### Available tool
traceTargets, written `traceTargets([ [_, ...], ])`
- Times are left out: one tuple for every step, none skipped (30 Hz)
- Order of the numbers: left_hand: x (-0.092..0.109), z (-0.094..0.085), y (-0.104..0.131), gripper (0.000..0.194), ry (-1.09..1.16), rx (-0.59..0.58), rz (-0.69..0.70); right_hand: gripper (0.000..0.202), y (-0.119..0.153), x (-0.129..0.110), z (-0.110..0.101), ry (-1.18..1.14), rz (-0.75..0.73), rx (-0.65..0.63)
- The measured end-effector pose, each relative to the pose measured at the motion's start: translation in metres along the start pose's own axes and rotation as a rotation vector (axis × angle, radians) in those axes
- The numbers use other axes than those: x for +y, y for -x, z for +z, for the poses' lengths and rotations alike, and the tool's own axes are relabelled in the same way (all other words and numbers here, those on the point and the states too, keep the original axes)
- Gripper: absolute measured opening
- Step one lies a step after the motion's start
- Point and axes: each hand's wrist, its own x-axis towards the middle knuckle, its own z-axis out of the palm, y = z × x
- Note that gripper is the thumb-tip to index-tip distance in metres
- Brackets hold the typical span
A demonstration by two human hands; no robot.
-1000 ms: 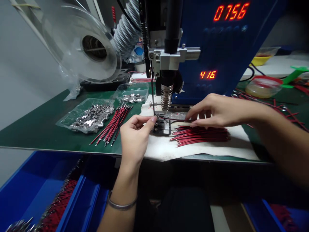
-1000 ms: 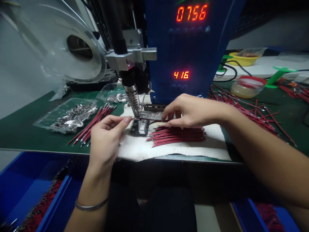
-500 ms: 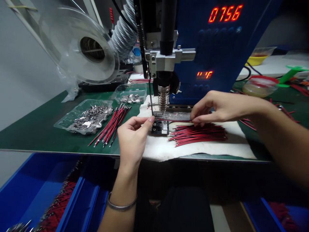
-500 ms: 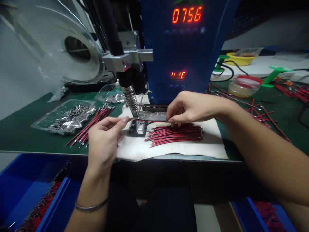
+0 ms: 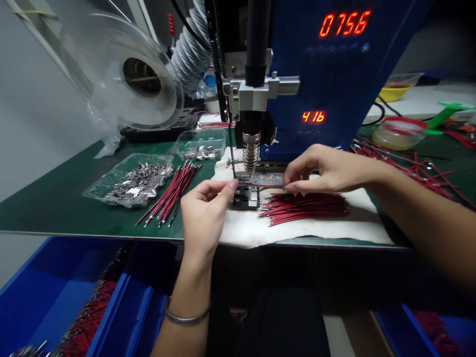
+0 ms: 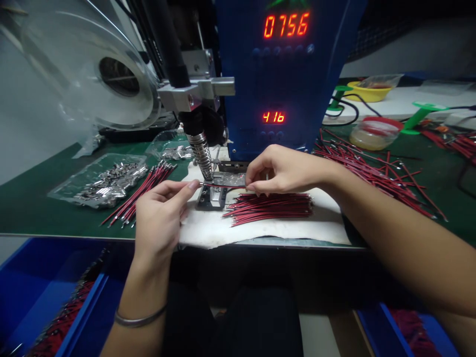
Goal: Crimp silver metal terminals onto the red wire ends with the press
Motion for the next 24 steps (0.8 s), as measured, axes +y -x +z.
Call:
traceTargets([
  [0.000, 0.000, 0.000, 0.024, -0.005, -0.004, 0.001, 0.018, -0.001, -0.001, 0.001, 0.007, -0.006, 0.014],
  [0.000, 0.000, 0.000, 0.024, -0.008, -0.007, 0.003, 0.018, -0.001, -0.001, 0.001, 0.016, -0.010, 0.028],
  [0.000, 0.000, 0.000, 0.024, -0.009, -0.012, 0.006, 0.018, -0.001, -0.001, 0.002, 0.026, -0.011, 0.043],
  [0.000, 0.000, 0.000, 0.023, -0.008, -0.019, 0.007, 0.018, -0.001, -0.001, 0.003, 0.035, -0.010, 0.055],
  [0.000, 0.000, 0.000, 0.023, -0.006, -0.027, 0.008, 0.018, -0.002, -0.001, 0.004, 0.044, -0.009, 0.066],
  [0.001, 0.000, 0.000, 0.023, -0.004, -0.035, 0.008, 0.018, -0.002, -0.001, 0.005, 0.053, -0.008, 0.075],
  [0.001, 0.001, 0.000, 0.022, -0.003, -0.041, 0.006, 0.018, -0.003, -0.001, 0.006, 0.060, -0.008, 0.080],
  [0.002, 0.001, 0.000, 0.022, -0.006, -0.046, 0.004, 0.018, -0.003, -0.001, 0.007, 0.063, -0.012, 0.085],
  [0.002, 0.001, 0.000, 0.022, -0.010, -0.050, 0.002, 0.017, -0.004, -0.001, 0.008, 0.065, -0.019, 0.089],
  [0.003, 0.002, 0.000, 0.022, -0.016, -0.055, 0.000, 0.017, -0.005, -0.001, 0.010, 0.068, -0.029, 0.096],
  [0.004, 0.002, 0.000, 0.023, -0.025, -0.062, -0.002, 0.016, -0.006, -0.001, 0.011, 0.073, -0.041, 0.104],
  [0.004, 0.002, 0.001, 0.023, -0.034, -0.070, -0.004, 0.015, -0.007, -0.002, 0.012, 0.082, -0.055, 0.116],
  [0.005, 0.002, 0.001, 0.023, -0.042, -0.079, -0.005, 0.015, -0.008, -0.002, 0.014, 0.096, -0.069, 0.132],
  [0.005, 0.002, 0.001, 0.023, -0.050, -0.087, -0.005, 0.015, -0.009, -0.003, 0.015, 0.110, -0.082, 0.146],
  [0.005, 0.002, 0.001, 0.023, -0.055, -0.092, -0.006, 0.015, -0.010, -0.003, 0.016, 0.120, -0.091, 0.159],
  [0.005, 0.002, 0.001, 0.024, -0.058, -0.092, -0.006, 0.016, -0.010, -0.004, 0.018, 0.124, -0.095, 0.168],
  [0.005, 0.002, 0.001, 0.024, -0.060, -0.087, -0.007, 0.016, -0.011, -0.004, 0.019, 0.123, -0.096, 0.174],
  [0.004, 0.002, 0.001, 0.025, -0.065, -0.082, -0.008, 0.017, -0.012, -0.004, 0.020, 0.120, -0.095, 0.179],
  [0.004, 0.002, 0.001, 0.025, -0.075, -0.075, -0.009, 0.017, -0.013, -0.004, 0.021, 0.117, -0.092, 0.186],
  [0.003, 0.002, 0.001, 0.026, -0.089, -0.070, -0.011, 0.018, -0.014, -0.004, 0.022, 0.114, -0.091, 0.196],
  [0.002, 0.001, 0.000, 0.028, -0.106, -0.067, -0.011, 0.018, -0.014, -0.005, 0.023, 0.114, -0.092, 0.208],
  [0.002, 0.001, 0.000, 0.029, -0.124, -0.066, -0.011, 0.018, -0.015, -0.005, 0.024, 0.114, -0.094, 0.220],
  [0.002, 0.001, 0.000, 0.030, -0.138, -0.065, -0.012, 0.018, -0.016, -0.005, 0.025, 0.113, -0.096, 0.232],
  [0.001, 0.000, 0.000, 0.031, -0.148, -0.062, -0.015, 0.018, -0.016, -0.005, 0.026, 0.110, -0.098, 0.242],
])
